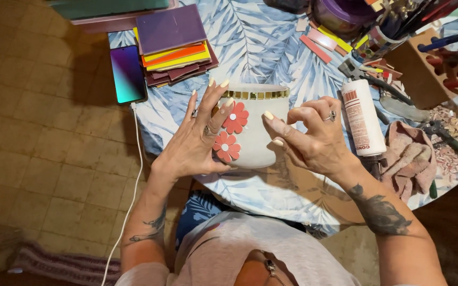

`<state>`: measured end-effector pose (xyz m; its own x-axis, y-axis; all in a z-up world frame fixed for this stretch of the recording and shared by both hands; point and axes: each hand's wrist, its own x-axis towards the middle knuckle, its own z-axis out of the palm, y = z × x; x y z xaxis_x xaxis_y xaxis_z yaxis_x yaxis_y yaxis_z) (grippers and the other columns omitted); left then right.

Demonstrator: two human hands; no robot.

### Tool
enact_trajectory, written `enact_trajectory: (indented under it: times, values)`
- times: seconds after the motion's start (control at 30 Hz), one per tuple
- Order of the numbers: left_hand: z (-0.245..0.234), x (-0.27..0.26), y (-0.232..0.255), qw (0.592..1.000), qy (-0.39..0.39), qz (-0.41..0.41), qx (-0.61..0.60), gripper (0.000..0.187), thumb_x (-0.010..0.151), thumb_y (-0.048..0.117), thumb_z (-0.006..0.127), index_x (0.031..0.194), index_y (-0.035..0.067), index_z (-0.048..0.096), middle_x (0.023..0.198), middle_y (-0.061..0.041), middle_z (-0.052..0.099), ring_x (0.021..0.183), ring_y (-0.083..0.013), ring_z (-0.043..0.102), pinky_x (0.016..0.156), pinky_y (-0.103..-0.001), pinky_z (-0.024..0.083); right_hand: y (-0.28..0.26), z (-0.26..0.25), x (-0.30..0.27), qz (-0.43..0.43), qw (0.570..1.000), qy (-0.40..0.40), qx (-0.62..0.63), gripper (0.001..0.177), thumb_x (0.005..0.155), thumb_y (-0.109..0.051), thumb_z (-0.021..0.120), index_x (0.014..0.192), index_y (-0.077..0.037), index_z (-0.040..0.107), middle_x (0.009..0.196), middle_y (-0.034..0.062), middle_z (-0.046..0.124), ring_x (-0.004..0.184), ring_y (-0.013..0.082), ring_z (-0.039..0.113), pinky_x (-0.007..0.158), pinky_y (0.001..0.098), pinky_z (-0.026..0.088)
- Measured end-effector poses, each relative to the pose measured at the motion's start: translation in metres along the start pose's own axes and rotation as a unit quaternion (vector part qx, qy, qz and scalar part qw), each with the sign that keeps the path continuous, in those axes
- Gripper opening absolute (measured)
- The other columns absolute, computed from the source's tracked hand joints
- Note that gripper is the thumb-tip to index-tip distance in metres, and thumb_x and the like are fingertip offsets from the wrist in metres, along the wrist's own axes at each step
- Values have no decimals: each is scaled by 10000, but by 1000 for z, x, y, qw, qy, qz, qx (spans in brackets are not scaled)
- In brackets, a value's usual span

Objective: A person is decorating a white ceramic vase by applying glue and attaching pink and orange flower-shaped tiles.

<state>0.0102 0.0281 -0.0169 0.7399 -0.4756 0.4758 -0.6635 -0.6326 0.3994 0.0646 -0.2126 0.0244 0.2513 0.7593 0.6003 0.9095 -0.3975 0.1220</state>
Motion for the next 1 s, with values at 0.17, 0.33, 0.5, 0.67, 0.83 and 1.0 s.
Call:
enact_trajectory:
  times: [0.17, 0.33, 0.5, 0.67, 0.83, 1.0]
  values:
    - [1, 0, 0, 1000, 2, 2, -2, 1178, 634, 478, 769, 1377, 244, -114, 1432, -164, -4, 1351, -417, 55, 1079, -602, 47, -2, -2, 1, 10, 1000, -11, -12, 315, 900, -335, 451, 1156, -162, 510, 865, 55, 431, 746, 255, 393, 697, 414, 297]
    - [0, 1, 1, 1000, -5, -2, 1, 1230, 583, 382, 809, 1376, 239, -120, 1435, -158, -20, 1353, -412, 53, 1052, -638, 78, -3, -4, 2, 15, 999, -26, -24, 319, 894, -354, 460, 1140, -161, 525, 854, 48, 445, 739, 246, 427, 706, 416, 296]
    - [-1, 3, 2, 1000, -10, -5, 3, 1210, 610, 476, 795, 1378, 228, -106, 1435, -165, -16, 1352, -413, 47, 1057, -628, 72, 6, 2, -8, 15, 999, -31, -30, 341, 901, -366, 428, 1179, -179, 493, 865, 44, 438, 791, 223, 409, 743, 406, 296]
    - [0, 3, 1, 1000, -7, -2, -3, 1223, 576, 445, 807, 1381, 229, -88, 1434, -161, -1, 1351, -416, 61, 1062, -617, 72, 34, -25, -11, 168, 980, -1, 103, 424, 937, -280, 335, 1228, 15, 427, 1008, 178, 394, 969, 287, 368, 845, 413, 364]
    - [-2, 5, 2, 1000, -11, -3, -8, 1191, 604, 441, 792, 1380, 254, -92, 1440, -147, -20, 1355, -410, 43, 1059, -621, 63, 71, -41, -34, 600, 641, -477, -41, 567, 772, -490, 526, 1082, -24, 436, 1178, 228, 396, 962, 377, 503, 818, 532, 446]
    - [0, 4, 1, 1000, -12, 3, -3, 1148, 649, 519, 757, 1382, 253, -86, 1440, -155, -26, 1358, -395, 40, 1060, -620, 76, 96, -15, -82, 596, 604, -527, -43, 550, 707, -530, 600, 931, -32, 536, 888, 149, 591, 746, 289, 567, 601, 382, 467]
